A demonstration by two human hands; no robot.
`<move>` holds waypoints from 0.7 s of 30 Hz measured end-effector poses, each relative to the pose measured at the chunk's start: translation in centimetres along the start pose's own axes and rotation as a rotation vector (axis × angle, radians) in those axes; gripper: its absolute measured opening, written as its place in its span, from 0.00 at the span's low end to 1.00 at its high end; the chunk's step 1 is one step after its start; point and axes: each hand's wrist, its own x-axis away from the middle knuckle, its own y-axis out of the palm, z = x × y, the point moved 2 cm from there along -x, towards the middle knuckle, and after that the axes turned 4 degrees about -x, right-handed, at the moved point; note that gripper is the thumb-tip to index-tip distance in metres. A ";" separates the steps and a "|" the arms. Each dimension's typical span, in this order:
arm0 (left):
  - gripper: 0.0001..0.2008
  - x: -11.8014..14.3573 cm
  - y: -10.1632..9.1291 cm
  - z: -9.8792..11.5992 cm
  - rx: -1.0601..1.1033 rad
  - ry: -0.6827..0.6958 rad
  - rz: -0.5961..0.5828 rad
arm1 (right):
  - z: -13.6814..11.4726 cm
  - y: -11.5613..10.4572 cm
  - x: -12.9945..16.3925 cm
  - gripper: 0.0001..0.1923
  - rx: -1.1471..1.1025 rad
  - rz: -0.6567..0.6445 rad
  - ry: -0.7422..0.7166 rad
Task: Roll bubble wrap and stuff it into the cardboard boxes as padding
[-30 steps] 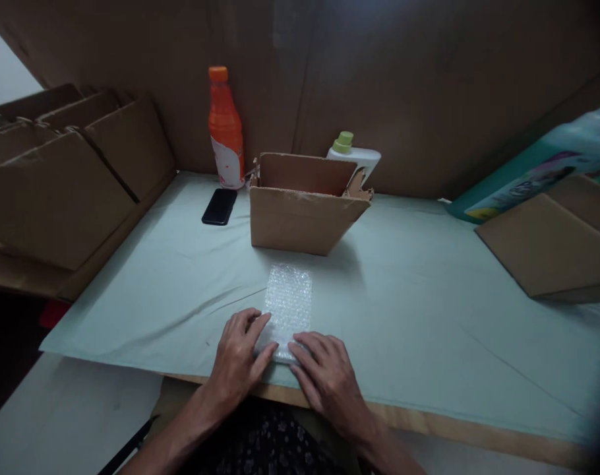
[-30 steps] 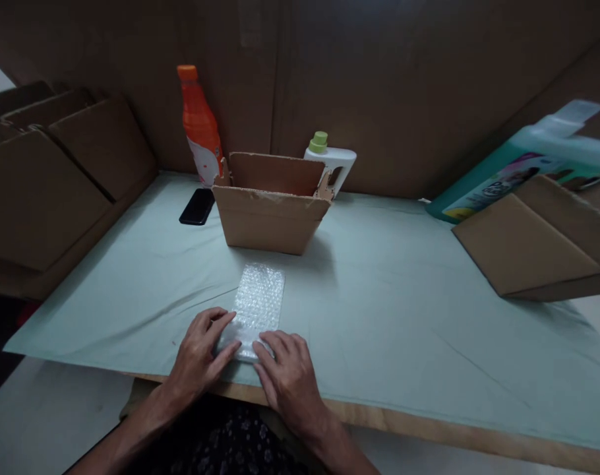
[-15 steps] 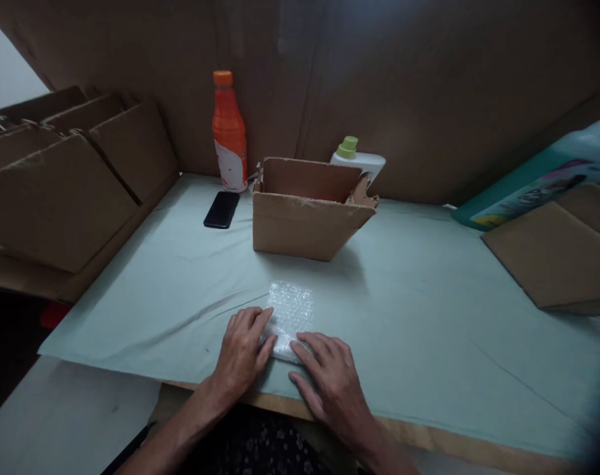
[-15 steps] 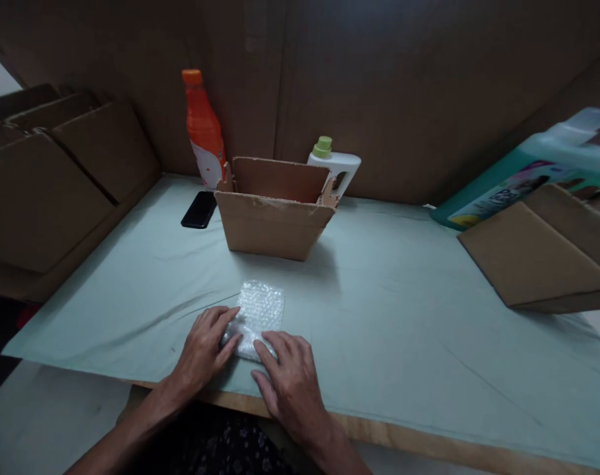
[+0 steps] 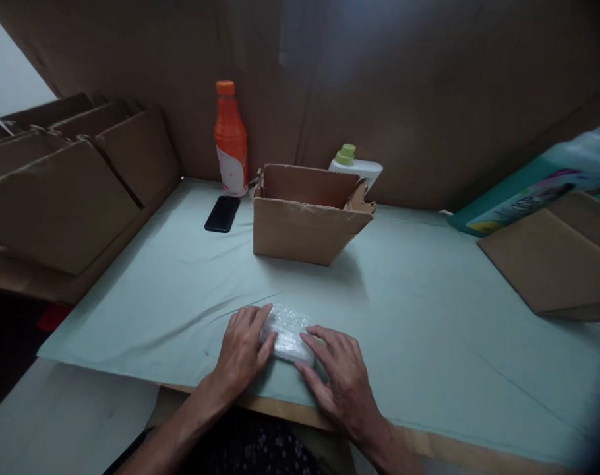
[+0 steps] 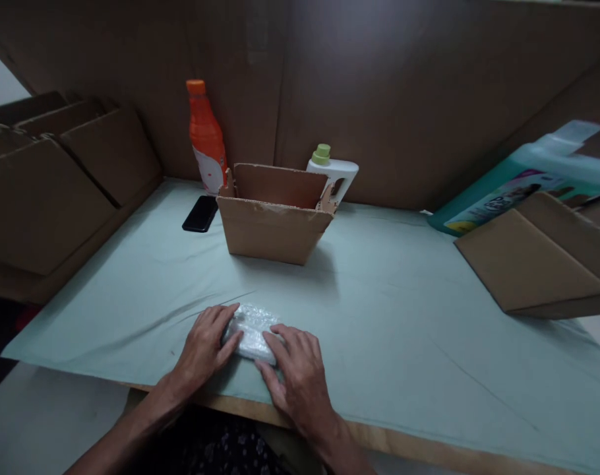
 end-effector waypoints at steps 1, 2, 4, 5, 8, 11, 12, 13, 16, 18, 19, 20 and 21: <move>0.19 -0.3 0.0 -0.1 -0.007 -0.017 0.009 | -0.1 0.1 -0.1 0.14 0.020 -0.032 -0.030; 0.19 -0.4 -0.1 -0.1 0.009 -0.035 0.024 | -0.2 0.3 -0.3 0.14 0.035 -0.061 -0.053; 0.20 0.1 -0.5 -0.1 0.113 -0.090 0.056 | 0.2 0.6 -0.6 0.13 0.034 -0.087 -0.063; 0.22 0.6 -0.6 -0.1 0.198 -0.141 0.066 | 0.5 0.7 -0.7 0.13 0.006 -0.077 -0.047; 0.28 2.7 -0.6 -0.2 0.556 -0.354 0.036 | 1.4 0.9 -0.9 0.13 -0.158 -0.027 0.067; 0.36 3.7 -0.4 0.1 0.921 -0.480 -0.055 | 1.1 1.0 -0.7 0.11 -0.343 -0.038 0.191; 0.38 3.6 -0.4 0.2 1.000 -0.491 -0.089 | 0.9 1.0 -0.5 0.10 -0.405 -0.065 0.215; 0.39 3.5 -0.5 0.4 1.050 -0.495 -0.120 | 0.6 1.0 -0.4 0.10 -0.461 -0.091 0.228; 0.40 2.8 -0.7 0.9 1.073 -0.462 -0.162 | 0.4 0.5 0.0 0.14 -0.598 -0.115 0.282; 0.40 2.6 -0.4 1.2 1.047 -0.396 -0.166 | 1.0 0.1 0.2 0.24 -0.740 -0.140 0.364; 0.39 2.5 -0.1 1.4 1.035 -0.360 -0.169 | 1.4 0.0 0.4 0.26 -0.826 -0.189 0.412; 0.38 2.3 0.2 1.6 1.020 -0.320 -0.174 | 1.8 -0.1 0.6 0.26 -0.906 -0.246 0.458; 0.37 1.9 0.3 1.8 0.995 -0.270 -0.183 | 2.4 -0.2 0.8 0.24 -0.966 -0.293 0.500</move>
